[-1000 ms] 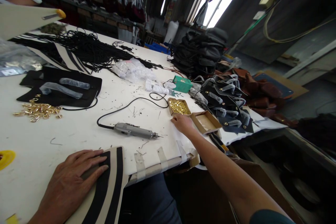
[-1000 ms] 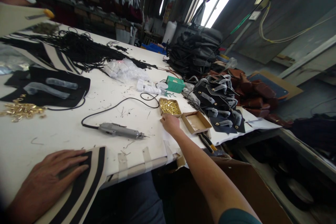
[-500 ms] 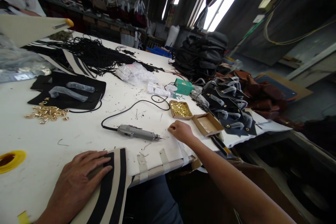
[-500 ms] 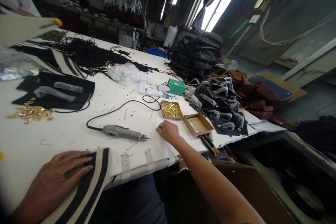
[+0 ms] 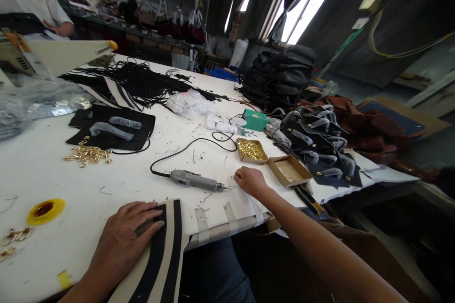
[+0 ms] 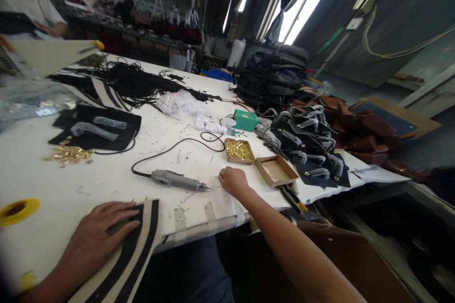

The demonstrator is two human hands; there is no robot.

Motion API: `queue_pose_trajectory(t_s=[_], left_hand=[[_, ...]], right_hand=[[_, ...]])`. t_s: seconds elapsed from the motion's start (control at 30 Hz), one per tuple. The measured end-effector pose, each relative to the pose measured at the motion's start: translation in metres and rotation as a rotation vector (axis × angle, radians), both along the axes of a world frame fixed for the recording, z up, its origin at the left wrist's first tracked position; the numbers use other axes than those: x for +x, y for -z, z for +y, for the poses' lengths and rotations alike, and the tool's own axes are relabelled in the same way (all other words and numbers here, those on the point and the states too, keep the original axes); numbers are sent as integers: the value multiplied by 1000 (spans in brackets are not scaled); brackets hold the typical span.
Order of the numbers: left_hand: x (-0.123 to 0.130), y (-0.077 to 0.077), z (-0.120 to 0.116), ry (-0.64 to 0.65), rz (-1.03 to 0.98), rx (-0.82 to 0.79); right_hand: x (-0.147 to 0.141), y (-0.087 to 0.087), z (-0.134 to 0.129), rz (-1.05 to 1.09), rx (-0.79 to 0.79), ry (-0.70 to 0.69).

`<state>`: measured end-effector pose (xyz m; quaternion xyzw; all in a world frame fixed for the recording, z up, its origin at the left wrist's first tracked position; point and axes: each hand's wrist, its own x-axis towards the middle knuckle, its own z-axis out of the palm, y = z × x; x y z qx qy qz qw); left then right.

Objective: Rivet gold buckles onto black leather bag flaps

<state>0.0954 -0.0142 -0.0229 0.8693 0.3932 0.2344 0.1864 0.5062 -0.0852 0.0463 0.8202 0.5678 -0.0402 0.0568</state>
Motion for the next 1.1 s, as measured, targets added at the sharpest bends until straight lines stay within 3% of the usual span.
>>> queue_pose_trajectory(t_s=[0.2,0.53,0.67,0.77,0.9,1.0,1.1], left_hand=[[1,-2,-1,-11,-34,1],[3,-22,-7,-33,-69,-45],[2,-24,-7,-46,-82,-64],[1,-25,-8,-51,-102,-68],[0,-26,-9,-53,-114,-63],[0,-26,-9,-50,-114,-59],[-1,-27,-8,-49,-99,-60]], right_hand=[[1,5,-1,-86,35,-12],[-4,16,-2,-108,137,-6],[-4,13,-1,-104,115,-37],[-11,3,-1,-32,192,18],[-60,-24,-2,385,346,-9],[-123,-36,3,707,227,-181],[-178,-30,16,842,148,-350]])
